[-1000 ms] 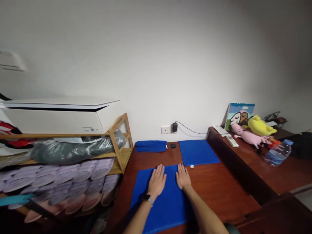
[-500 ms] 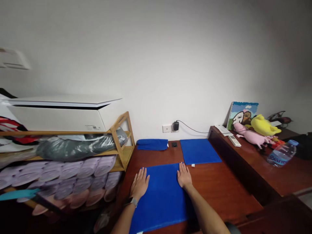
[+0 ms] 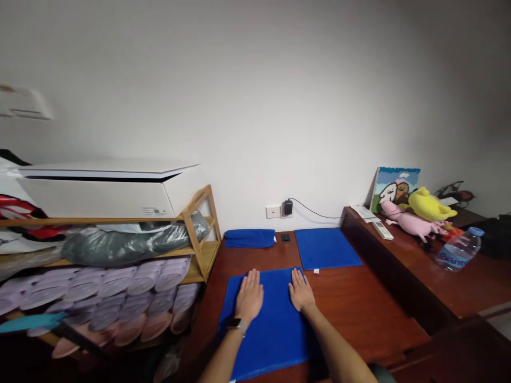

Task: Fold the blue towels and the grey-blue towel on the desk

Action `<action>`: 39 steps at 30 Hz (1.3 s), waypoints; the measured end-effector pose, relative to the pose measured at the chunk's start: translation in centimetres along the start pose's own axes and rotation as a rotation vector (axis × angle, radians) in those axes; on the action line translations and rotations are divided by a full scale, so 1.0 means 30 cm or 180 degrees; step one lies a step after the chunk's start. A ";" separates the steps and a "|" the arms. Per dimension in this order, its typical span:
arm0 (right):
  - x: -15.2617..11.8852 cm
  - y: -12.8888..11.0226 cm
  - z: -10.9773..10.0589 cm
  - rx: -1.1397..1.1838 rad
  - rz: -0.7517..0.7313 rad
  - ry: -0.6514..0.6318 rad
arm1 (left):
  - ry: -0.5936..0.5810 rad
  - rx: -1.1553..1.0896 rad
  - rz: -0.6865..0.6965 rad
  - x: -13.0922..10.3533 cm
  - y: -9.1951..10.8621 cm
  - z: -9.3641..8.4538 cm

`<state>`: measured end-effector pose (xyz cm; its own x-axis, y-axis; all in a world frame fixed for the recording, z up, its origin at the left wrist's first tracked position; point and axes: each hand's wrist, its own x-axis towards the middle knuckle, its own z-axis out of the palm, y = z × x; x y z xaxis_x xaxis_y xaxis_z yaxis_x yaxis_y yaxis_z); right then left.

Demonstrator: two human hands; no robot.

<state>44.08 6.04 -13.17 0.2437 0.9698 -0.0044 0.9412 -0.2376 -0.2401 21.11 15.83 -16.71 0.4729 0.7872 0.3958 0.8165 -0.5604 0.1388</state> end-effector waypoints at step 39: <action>-0.341 0.005 0.026 0.0005 0.0078 0.0009 | -0.0399 -0.0398 0.0386 -0.237 0.456 -0.030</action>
<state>41.55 -3.89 -13.91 0.2675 0.9635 -0.0076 0.9345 -0.2613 -0.2416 28.61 2.33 -16.81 0.6090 0.7336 0.3016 0.7074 -0.6743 0.2117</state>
